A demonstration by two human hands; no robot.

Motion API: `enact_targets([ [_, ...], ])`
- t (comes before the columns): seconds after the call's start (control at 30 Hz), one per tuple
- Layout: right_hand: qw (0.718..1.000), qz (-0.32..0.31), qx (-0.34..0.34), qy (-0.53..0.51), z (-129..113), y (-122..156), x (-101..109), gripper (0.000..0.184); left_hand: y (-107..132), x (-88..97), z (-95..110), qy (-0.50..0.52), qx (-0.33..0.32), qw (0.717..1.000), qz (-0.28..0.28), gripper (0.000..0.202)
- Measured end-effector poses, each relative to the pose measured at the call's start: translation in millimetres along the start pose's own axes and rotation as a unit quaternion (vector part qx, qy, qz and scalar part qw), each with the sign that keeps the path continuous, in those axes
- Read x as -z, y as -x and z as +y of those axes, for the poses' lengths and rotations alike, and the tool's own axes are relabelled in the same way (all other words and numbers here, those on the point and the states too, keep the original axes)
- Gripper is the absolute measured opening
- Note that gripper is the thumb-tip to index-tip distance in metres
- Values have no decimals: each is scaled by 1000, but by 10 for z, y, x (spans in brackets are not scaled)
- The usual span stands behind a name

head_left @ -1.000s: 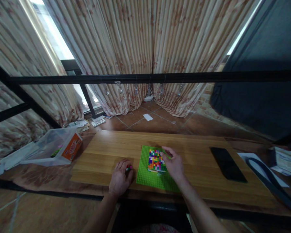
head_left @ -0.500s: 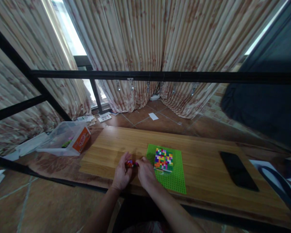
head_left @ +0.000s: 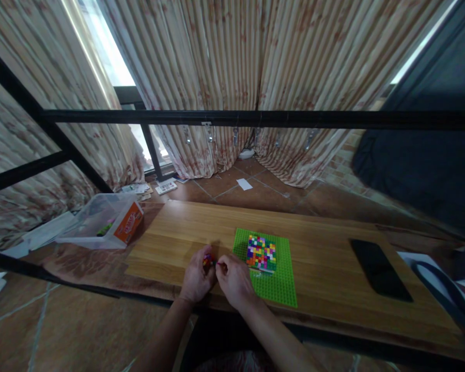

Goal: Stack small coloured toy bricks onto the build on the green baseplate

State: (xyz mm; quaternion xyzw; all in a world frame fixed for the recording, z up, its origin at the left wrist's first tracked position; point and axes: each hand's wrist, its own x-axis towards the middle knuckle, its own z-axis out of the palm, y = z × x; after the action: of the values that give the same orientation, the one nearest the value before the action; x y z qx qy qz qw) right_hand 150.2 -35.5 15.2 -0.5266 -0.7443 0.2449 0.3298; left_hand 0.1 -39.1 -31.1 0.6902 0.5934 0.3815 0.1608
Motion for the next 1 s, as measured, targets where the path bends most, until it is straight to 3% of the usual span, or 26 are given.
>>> enact_targets([
  [0.27, 980, 40, -34, -191, -32, 312, 445, 20, -40, 28, 69, -46, -41, 998, -7, 45],
  [0.47, 961, 117, -123, -221, 367, 396, 798, 24, -53, 32, 81, -54, -52, 997, 2, 40],
  [0.6, 962, 171, -142, -160, 616, 263, 967, 27, -60, 33, 75, -59, -48, 997, -3, 39],
  [0.8, 967, 198, -92, -129, 825, -26, 988, 24, -61, 41, 79, -57, -51, 997, -5, 39],
  [1.0, 956, 204, -112, -178, 1021, -133, 869, 20, -65, 36, 69, -54, -56, 997, -6, 39],
])
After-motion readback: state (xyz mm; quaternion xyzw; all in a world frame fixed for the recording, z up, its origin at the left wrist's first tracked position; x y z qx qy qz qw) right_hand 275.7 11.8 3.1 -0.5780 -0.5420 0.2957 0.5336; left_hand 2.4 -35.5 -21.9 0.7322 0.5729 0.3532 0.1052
